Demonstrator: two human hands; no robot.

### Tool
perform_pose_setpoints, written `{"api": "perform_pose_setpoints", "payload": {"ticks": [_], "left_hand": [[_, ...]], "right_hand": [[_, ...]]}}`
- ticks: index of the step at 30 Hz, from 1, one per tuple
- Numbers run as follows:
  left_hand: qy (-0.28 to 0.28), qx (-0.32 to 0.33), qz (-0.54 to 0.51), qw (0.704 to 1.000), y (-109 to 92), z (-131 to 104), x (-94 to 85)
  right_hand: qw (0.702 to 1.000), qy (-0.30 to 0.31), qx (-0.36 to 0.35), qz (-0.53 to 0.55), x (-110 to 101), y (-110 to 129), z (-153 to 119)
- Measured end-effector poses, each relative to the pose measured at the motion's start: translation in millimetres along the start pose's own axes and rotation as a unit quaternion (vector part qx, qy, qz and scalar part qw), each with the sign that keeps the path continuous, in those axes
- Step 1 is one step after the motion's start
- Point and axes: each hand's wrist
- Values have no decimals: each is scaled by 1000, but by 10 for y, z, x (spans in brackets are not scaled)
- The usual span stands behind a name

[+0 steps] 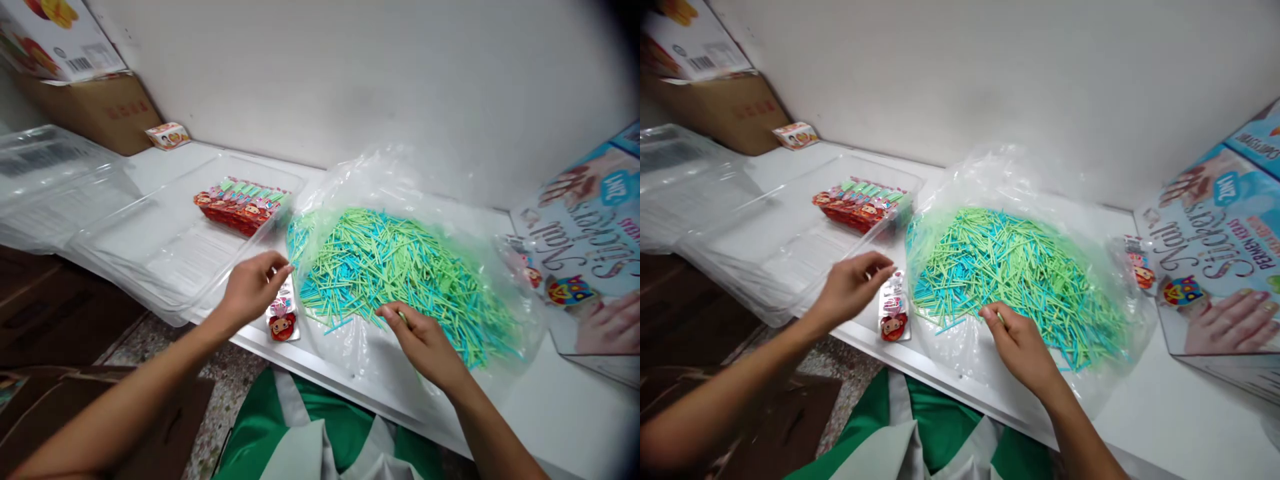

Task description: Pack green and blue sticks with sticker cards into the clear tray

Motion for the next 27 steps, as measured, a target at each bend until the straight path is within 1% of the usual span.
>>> {"api": "perform_pose_setpoints", "payload": {"ticks": [1, 2, 4, 6, 7, 9, 12, 15, 17, 18, 20, 22, 25, 27], "left_hand": [[12, -50, 26, 998, 51, -148, 160], [21, -109, 53, 992, 131, -246, 323], [44, -213, 88, 972, 333, -316, 610], [66, -267, 83, 958, 518, -282, 803], [76, -276, 70, 955, 585, -251, 859], [95, -274, 43, 956, 656, -198, 907], [110, -258, 32, 959, 646, -170, 892], [97, -261, 68, 958, 610, -167, 870], [101, -262, 98, 955, 612, -154, 879], [106, -263, 96, 954, 622, -145, 890], [109, -263, 58, 957, 650, -130, 918], [92, -267, 17, 959, 672, -135, 939], [58, -270, 13, 961, 664, -183, 938], [22, -269, 21, 963, 628, -220, 920]], "right_hand": [[1000, 5, 0, -7, -4, -15, -18], [1000, 7, 2, -13, -12, -30, -41], [1000, 7, 7, -20, -42, -63, -99], [1000, 0, 11, -24, -82, -99, -166], [1000, -5, 12, -24, -104, -120, -199], [999, -21, 14, -20, -151, -168, -261], [999, -43, 24, -18, -221, -253, -340], [997, -61, 27, -36, -296, -348, -403], [995, -64, 35, -69, -354, -420, -443], [993, -61, 42, -91, -384, -459, -465], [987, -38, 64, -143, -440, -543, -516], [973, -1, 93, -210, -472, -624, -575], [938, 53, 140, -313, -445, -709, -653], [918, 79, 160, -354, -384, -735, -672]]}}
Point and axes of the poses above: each hand's wrist, its own z-axis towards the middle knuckle, its own x-axis out of the palm, y = z × x, and after that the axes turned 14 degrees about z, right-handed
